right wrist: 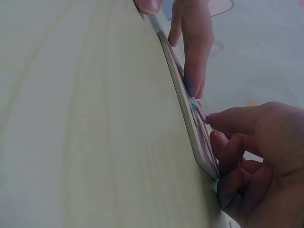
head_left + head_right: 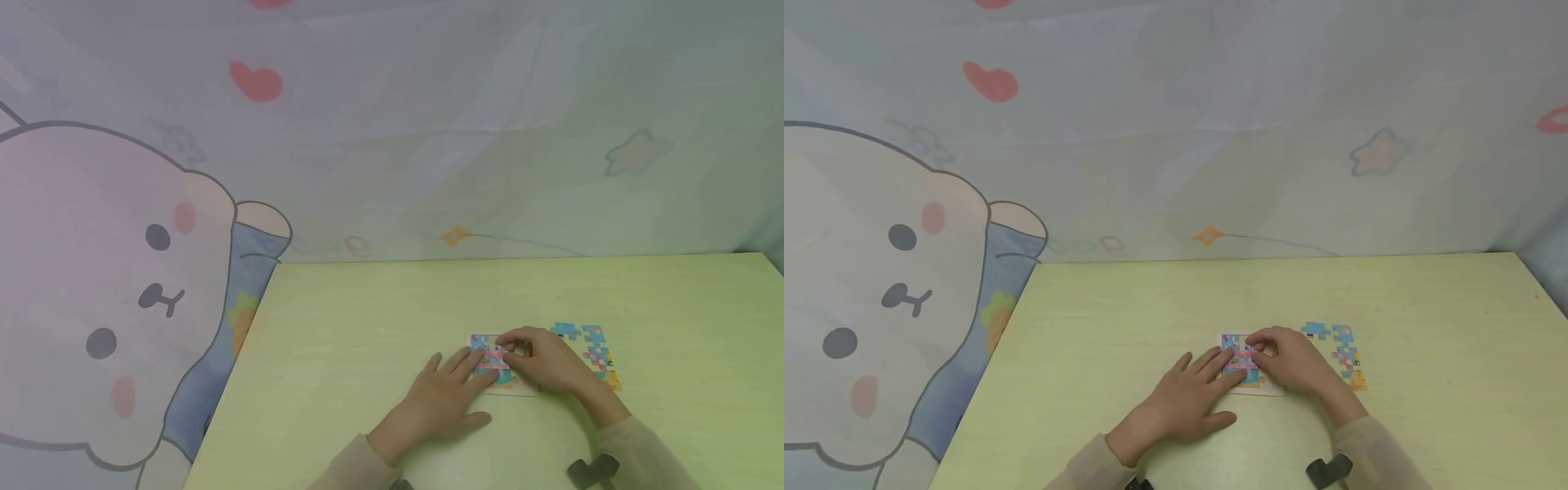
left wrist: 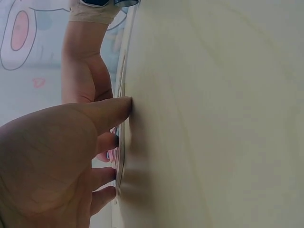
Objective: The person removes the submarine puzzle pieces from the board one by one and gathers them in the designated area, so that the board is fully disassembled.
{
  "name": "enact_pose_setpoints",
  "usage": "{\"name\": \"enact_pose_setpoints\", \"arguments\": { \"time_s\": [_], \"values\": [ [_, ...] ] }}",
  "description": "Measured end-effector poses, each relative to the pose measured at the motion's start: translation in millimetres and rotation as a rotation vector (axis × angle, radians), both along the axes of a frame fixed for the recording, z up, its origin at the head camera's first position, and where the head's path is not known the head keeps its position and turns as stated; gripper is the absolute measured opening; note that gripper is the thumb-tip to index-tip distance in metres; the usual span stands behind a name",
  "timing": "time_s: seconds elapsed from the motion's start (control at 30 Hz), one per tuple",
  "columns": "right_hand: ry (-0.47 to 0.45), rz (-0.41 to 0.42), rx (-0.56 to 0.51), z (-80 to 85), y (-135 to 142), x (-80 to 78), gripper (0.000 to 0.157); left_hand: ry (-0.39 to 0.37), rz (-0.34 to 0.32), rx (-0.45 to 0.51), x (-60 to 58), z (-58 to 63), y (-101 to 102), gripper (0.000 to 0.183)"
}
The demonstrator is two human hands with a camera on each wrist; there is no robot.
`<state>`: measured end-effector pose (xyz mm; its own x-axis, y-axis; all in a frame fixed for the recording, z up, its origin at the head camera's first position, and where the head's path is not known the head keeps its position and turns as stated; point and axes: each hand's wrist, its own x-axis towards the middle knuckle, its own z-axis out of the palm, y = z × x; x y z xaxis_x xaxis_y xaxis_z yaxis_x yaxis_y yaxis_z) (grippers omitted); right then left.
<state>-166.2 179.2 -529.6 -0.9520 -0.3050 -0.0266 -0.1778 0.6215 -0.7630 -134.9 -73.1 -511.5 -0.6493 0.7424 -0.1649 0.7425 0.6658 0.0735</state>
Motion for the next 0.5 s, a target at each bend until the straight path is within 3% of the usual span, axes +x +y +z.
{"name": "enact_pose_setpoints", "arguments": {
  "time_s": [0.27,0.5],
  "values": [
    [0.002,0.001,-0.045,1.0,1.1,2.2,0.019,-0.003,0.002,0.001,0.4,2.2,0.5,0.068],
    [0.029,-0.091,-0.027,5.3,10.8,7.7,0.017,-0.001,-0.001,0.008,0.8,-1.6,1.0,0.068]
  ]
}}
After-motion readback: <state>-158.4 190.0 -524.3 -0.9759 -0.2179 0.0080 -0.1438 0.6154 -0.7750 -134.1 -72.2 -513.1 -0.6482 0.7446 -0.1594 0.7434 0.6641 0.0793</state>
